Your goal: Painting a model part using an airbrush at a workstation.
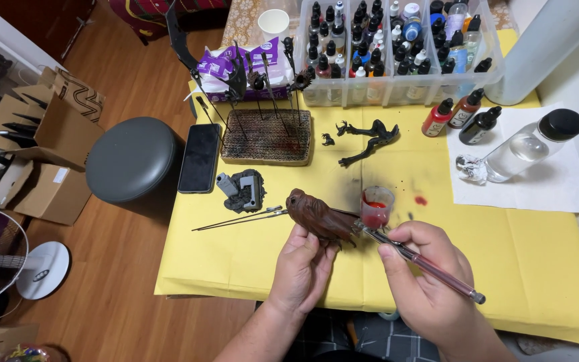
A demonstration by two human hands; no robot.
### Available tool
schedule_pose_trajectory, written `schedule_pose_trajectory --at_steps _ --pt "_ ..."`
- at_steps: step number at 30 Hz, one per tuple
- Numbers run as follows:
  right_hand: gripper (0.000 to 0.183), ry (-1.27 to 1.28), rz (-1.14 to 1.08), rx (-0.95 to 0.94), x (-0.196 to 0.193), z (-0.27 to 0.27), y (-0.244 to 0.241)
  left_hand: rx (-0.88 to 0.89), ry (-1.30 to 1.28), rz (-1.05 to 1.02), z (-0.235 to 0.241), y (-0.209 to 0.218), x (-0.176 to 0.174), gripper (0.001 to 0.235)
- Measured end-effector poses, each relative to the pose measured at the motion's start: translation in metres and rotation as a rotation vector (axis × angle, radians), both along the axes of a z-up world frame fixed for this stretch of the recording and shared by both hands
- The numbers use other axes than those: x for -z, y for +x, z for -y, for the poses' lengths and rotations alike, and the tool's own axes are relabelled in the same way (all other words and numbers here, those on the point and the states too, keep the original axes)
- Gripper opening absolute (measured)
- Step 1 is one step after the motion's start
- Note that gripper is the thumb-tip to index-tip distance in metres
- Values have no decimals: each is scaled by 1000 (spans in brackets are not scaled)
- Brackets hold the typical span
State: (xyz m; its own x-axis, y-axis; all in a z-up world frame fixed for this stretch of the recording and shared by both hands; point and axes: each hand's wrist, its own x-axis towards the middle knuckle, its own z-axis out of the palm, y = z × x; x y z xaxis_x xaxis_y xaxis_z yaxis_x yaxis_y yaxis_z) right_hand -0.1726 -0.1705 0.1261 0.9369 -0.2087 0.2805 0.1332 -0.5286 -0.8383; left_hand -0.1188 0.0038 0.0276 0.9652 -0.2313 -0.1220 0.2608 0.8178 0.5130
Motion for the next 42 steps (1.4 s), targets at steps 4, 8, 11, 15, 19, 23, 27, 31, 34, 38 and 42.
schedule_pose_trajectory --at_steps 4,8,11,15,19,23,27,31,34,38,42 --pt "22 -33 -1 27 6 4 0 -6 3 -4 -1 0 2 47" --pt "20 -36 -29 78 6 7 -4 0 0 -6 -1 0 3 48" --pt "19 -27 -40 96 8 7 -6 -3 -11 -7 0 1 2 51" --pt "22 148 110 37 5 3 -5 -16 22 -69 1 0 -1 46" --pt "25 257 182 8 20 12 -4 -40 35 -27 2 0 -3 42" --pt "24 400 207 48 44 26 -5 -38 55 37 4 0 4 35" --pt "25 449 255 105 70 44 -8 -17 68 31 5 -1 6 25" --pt "23 415 288 129 93 64 -7 21 116 -105 5 -7 -14 12" --pt "22 419 268 122 104 74 -6 81 72 -242 11 -16 -22 6" --pt "21 471 288 152 111 77 -4 17 -55 -385 25 -16 -23 7" --pt "20 447 300 170 110 74 -4 -27 -15 -528 32 -14 -29 18"
